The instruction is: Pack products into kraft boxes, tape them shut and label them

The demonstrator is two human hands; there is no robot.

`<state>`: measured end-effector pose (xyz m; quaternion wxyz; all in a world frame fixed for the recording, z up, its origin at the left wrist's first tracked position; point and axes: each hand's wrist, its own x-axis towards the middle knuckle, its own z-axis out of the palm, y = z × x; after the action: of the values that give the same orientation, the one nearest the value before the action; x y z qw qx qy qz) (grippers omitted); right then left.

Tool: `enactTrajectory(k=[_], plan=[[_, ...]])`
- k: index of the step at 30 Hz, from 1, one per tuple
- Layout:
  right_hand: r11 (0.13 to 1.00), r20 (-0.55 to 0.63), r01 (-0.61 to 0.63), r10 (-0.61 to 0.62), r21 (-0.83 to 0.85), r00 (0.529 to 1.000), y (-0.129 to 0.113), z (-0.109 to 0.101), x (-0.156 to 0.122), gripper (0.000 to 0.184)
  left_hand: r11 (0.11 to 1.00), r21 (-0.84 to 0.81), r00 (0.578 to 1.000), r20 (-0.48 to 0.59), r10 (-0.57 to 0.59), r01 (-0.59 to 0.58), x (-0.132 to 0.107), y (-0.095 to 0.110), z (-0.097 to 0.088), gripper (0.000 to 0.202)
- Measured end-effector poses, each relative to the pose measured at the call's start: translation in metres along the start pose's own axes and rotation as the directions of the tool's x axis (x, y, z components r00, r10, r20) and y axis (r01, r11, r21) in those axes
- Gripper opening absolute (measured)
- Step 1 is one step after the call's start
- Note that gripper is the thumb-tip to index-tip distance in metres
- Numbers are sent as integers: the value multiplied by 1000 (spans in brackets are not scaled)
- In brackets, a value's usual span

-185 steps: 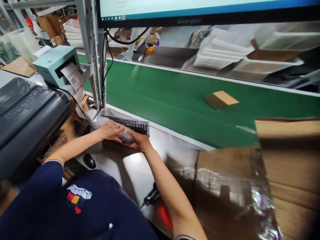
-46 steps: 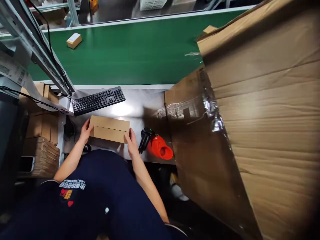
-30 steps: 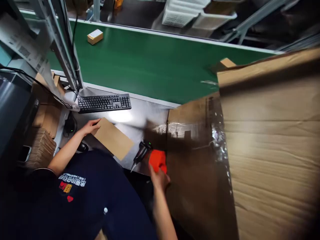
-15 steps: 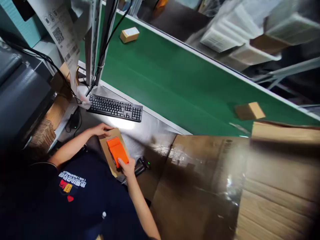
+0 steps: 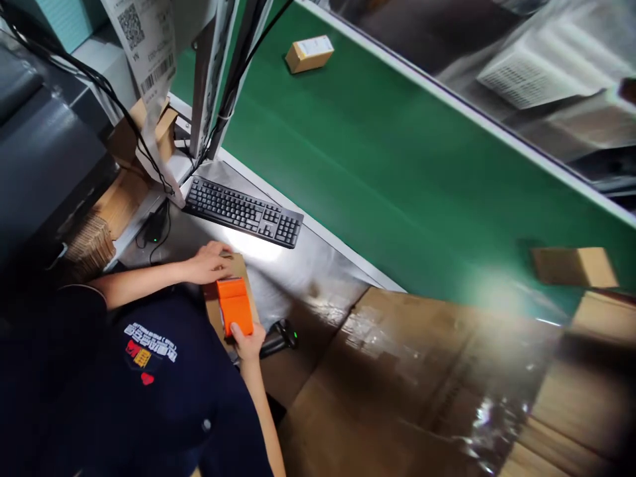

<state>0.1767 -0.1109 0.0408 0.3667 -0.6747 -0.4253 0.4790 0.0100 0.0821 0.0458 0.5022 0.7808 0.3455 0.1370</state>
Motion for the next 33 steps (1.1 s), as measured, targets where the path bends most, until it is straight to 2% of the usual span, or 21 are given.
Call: enactTrajectory(k=[2, 5, 9, 12, 14, 16, 20, 24, 27, 29, 31, 33], plan=[[999, -73, -37, 39, 22, 997, -6, -1, -2, 62, 994, 71, 996, -6, 88, -87, 7, 0, -5, 30], [994, -151, -101, 104, 31, 983, -22, -3, -7, 54, 963, 210, 982, -46, 183, -170, 24, -10, -31, 22], [976, -187, -209, 216, 56, 958, -42, -7, -10, 50, 901, 432, 974, -183, 132, -41, 48, -37, -77, 23], [968, -184, -244, 251, 64, 950, -48, -9, -6, 50, 839, 543, 985, -128, 118, -30, 59, -58, -92, 25], [961, -183, -269, 277, 68, 943, -49, -8, -3, 49, 832, 554, 990, -93, 104, -35, 62, -71, -90, 26], [953, -180, -294, 303, 73, 936, -49, -8, 0, 48, 857, 515, 997, -65, 45, -5, 63, -83, -78, 28], [946, -175, -315, 323, 73, 930, -48, -5, 2, 50, 913, 395, 986, 85, -146, 101, 52, -98, -35, 28], [936, -177, -342, 351, 80, 920, -44, -6, 1, 53, 935, 335, 953, 226, -203, 120, 37, -105, 5, 31], [938, -171, -339, 346, 69, 923, -41, -7, 1, 52, 919, 321, 933, 196, -301, 229, 30, -105, 12, 35], [940, -163, -336, 342, 59, 926, -39, -8, 0, 53, 905, 311, 929, 134, -345, 291, 25, -99, 8, 50], [940, -151, -338, 342, 56, 927, -37, -9, -1, 54, 935, 232, 942, 141, -305, 268, 16, -91, 4, 62], [939, -132, -339, 344, 61, 930, -35, -8, -3, 54, 977, 39, 949, 233, -211, 207, 5, -84, 3, 71]])
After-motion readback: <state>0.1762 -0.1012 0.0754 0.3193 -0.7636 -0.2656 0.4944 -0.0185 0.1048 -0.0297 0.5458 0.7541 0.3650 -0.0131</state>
